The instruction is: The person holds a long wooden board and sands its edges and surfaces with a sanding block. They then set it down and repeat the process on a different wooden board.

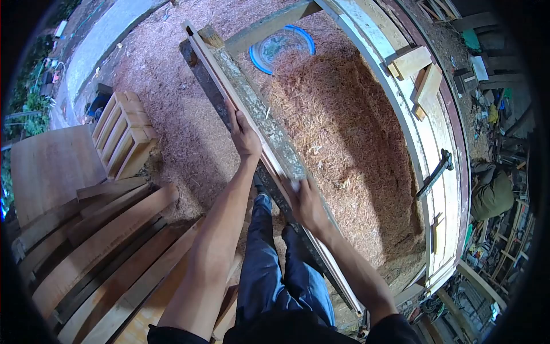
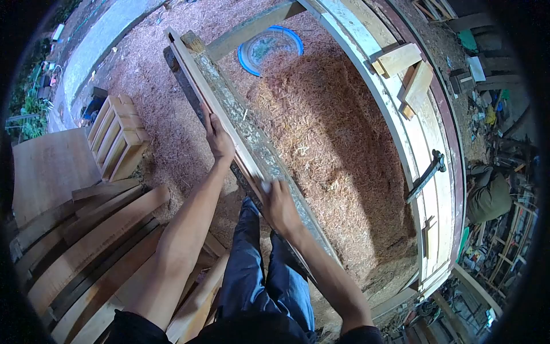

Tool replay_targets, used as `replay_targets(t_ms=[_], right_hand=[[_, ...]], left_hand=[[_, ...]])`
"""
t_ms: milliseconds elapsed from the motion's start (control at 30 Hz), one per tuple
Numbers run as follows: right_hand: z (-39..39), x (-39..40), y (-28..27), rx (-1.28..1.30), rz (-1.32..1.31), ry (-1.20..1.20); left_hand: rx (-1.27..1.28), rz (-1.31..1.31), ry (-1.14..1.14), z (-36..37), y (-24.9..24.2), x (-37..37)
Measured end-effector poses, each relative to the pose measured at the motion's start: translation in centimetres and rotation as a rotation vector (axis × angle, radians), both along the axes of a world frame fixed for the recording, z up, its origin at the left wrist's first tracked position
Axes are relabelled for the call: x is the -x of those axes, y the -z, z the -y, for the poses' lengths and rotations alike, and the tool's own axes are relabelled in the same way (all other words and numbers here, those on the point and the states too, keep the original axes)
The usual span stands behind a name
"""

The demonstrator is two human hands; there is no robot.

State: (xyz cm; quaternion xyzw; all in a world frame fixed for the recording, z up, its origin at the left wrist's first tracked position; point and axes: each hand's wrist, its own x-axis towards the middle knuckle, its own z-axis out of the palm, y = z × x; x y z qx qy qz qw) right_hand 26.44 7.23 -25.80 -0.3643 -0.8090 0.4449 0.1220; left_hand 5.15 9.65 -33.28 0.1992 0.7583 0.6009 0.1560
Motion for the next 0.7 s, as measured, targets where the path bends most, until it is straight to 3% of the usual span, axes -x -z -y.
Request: replay_targets(t_ms=[67,167,333,433,567,700], right_hand=[[1.8,-3.8,-1.1,0.050,-0.043,0.020],[1.8,-2.7,1.1,0.089,0.035,0.074],[-3.8,9.1,4.4,-0.062,-0.228,0.107],[-3.5,7.7,4.0,-0.037,-0.211,0.073],[1.3,-4.6,1.4,0.041,-0.003,-0.081],[1.5,-4.4,0.7,0.086,-0.044,-0.023]], left_hand=[[-0.014,-0.006,0.003,-0.1,0.3,0.1],[0.026,-0.017,-0.004,0.1,0.7,0.4],[0.020,-0.025,-0.010,0.4,1.4,0.5],[0.049,-0.052,-0.010,0.2,1.2,0.4],[0.058,-0.086,-0.025,0.1,1.0,0.3],[0.086,-0.055,-0.033,0.2,0.4,-0.1]])
